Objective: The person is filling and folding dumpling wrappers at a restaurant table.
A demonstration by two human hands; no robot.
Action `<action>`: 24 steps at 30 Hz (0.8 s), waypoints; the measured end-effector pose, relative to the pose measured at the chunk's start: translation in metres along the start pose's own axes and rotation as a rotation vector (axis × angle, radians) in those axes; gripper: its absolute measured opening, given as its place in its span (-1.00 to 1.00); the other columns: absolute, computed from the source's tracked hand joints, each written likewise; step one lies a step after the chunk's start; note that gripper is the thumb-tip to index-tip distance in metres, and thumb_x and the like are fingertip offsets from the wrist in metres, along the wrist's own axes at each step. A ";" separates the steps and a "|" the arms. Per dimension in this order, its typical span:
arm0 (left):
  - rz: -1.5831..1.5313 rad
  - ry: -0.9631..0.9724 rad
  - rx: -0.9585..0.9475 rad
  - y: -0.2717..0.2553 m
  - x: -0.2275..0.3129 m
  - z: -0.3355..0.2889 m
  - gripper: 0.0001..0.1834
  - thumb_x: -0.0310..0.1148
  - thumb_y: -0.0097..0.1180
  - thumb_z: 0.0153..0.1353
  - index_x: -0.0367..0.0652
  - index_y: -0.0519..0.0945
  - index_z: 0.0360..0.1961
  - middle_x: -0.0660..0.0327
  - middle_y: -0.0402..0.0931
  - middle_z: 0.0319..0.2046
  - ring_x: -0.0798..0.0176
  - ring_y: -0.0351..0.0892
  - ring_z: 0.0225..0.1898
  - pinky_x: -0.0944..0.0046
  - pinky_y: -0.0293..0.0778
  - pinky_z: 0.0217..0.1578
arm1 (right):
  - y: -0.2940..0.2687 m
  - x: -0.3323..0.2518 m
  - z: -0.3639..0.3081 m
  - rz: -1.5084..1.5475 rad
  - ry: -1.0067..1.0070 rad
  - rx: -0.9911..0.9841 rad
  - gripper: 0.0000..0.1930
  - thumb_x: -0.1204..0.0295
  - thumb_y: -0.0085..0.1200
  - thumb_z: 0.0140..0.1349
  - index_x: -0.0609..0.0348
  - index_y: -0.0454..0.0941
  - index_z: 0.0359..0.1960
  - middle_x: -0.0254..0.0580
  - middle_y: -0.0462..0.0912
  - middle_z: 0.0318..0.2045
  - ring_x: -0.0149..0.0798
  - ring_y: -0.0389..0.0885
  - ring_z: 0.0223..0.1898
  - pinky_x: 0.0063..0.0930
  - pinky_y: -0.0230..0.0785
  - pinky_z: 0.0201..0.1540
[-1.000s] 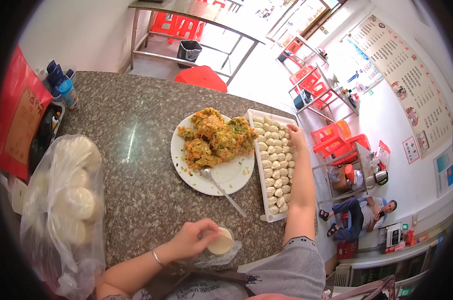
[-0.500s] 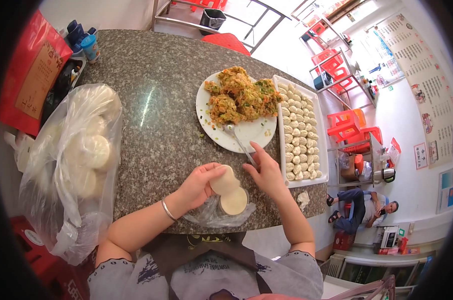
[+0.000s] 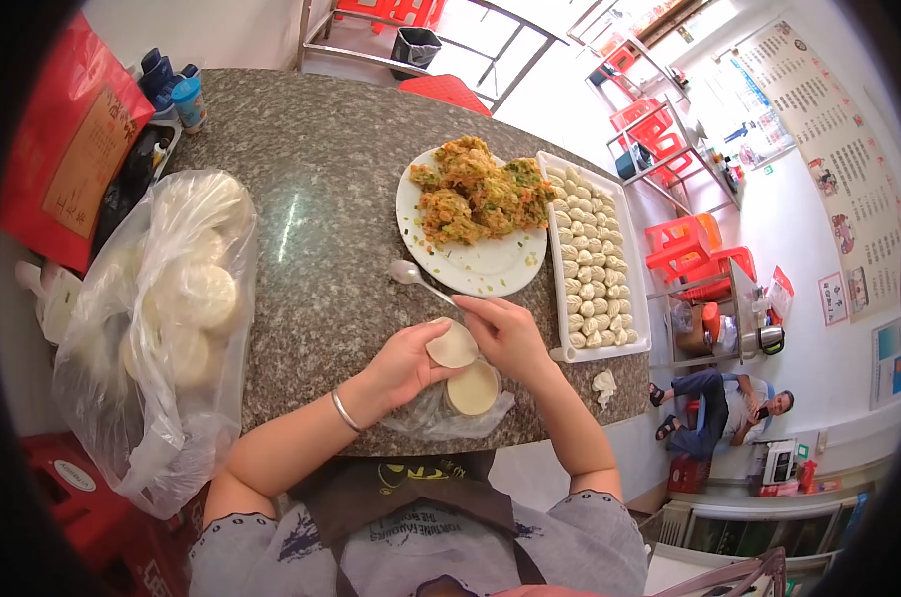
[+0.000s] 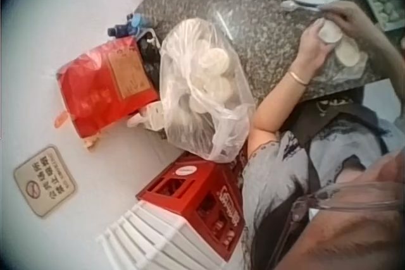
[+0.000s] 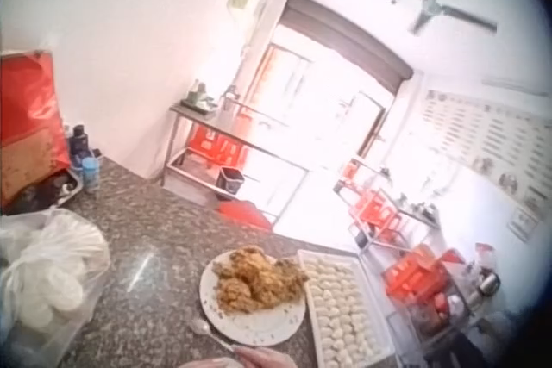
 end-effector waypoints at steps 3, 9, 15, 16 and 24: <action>-0.014 -0.021 -0.035 0.003 -0.003 0.000 -0.61 -0.26 -0.17 0.37 -0.34 0.34 0.08 0.02 0.45 0.01 0.12 0.48 0.07 0.08 0.42 0.13 | 0.008 0.001 0.002 -0.108 -0.016 -0.051 -0.73 0.50 0.09 0.11 0.06 0.60 -0.11 -0.13 0.55 -0.50 -0.09 0.56 -0.48 -0.30 0.42 -0.39; -0.085 -0.001 -0.010 0.005 0.005 -0.003 -0.61 -0.20 -0.12 0.36 -0.29 0.33 0.04 0.03 0.47 -0.04 0.12 0.48 0.06 0.05 0.39 0.14 | -0.017 0.024 -0.036 -0.174 0.114 -0.048 -0.73 0.54 0.08 0.13 0.10 0.60 -0.10 -0.12 0.51 -0.54 -0.11 0.54 -0.50 -0.33 0.40 -0.40; -0.020 -0.012 0.057 0.006 0.011 -0.009 -0.45 0.01 -0.10 0.32 -0.27 0.35 0.06 0.02 0.43 0.03 0.06 0.40 0.12 -0.09 0.28 0.16 | -0.029 0.045 -0.082 0.023 0.279 -0.062 -0.72 0.55 0.02 0.20 0.15 0.57 -0.05 -0.10 0.58 -0.51 -0.31 0.51 -0.54 -0.47 0.36 -0.43; -0.006 -0.022 0.068 0.007 0.012 -0.010 -0.45 0.03 -0.10 0.31 -0.25 0.36 0.07 0.05 0.43 0.02 0.08 0.40 0.12 -0.10 0.29 0.14 | -0.027 0.054 -0.089 0.142 0.391 -0.072 -0.72 0.55 0.01 0.21 0.17 0.56 -0.04 -0.08 0.60 -0.47 -0.33 0.53 -0.52 -0.48 0.36 -0.41; 0.042 -0.039 0.023 0.014 0.011 -0.010 -0.39 0.12 -0.09 0.28 -0.22 0.37 0.08 0.10 0.43 0.03 0.14 0.35 0.15 -0.12 0.30 0.10 | -0.026 0.054 -0.093 0.135 0.423 0.067 -0.72 0.54 -0.03 0.25 0.26 0.53 -0.01 -0.09 0.64 -0.41 -0.38 0.55 -0.42 -0.52 0.39 -0.29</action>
Point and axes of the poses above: each hand's wrist, its own z-axis towards the middle knuckle, its own y-axis out of the palm, x = y × z, the point moved 10 cm from there along z, towards the middle knuckle
